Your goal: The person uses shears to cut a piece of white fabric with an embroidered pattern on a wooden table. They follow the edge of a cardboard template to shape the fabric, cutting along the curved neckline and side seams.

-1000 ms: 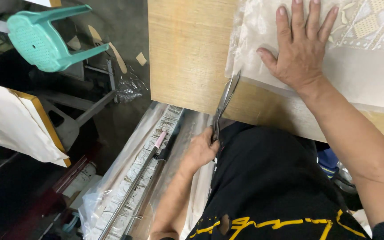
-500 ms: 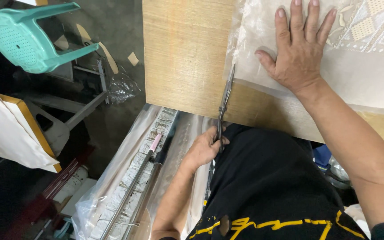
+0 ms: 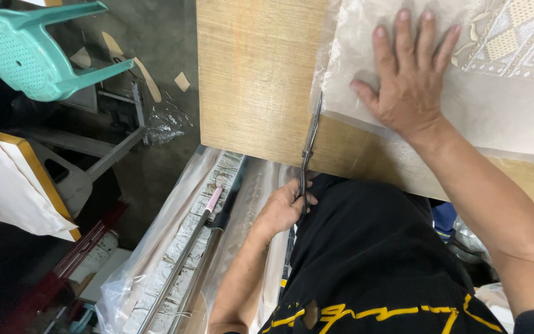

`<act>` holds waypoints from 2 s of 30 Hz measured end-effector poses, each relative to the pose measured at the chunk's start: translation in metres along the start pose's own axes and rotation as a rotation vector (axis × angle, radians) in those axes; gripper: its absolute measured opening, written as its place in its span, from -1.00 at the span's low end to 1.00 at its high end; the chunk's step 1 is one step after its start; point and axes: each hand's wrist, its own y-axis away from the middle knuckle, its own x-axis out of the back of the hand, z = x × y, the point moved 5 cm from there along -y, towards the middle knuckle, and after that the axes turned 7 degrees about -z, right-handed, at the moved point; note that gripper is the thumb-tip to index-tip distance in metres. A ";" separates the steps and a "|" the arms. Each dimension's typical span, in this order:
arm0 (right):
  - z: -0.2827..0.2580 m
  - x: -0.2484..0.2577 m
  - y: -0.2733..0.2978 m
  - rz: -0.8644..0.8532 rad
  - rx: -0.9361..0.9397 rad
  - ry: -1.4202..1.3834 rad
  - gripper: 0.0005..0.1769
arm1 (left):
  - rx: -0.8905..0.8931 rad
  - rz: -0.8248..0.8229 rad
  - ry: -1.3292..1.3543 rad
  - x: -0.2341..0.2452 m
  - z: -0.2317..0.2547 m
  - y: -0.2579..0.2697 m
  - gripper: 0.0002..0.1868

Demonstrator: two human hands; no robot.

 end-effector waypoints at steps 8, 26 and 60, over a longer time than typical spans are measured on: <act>-0.027 -0.005 0.009 0.184 0.164 0.028 0.05 | 0.023 0.065 -0.098 0.012 0.033 0.004 -0.52; -0.033 0.007 0.018 0.361 0.238 -0.073 -0.01 | 0.014 0.089 -0.123 0.014 0.037 -0.003 -0.60; 0.020 0.023 0.003 0.337 0.087 -0.087 0.01 | -0.076 0.120 -0.096 0.040 0.109 -0.018 -0.57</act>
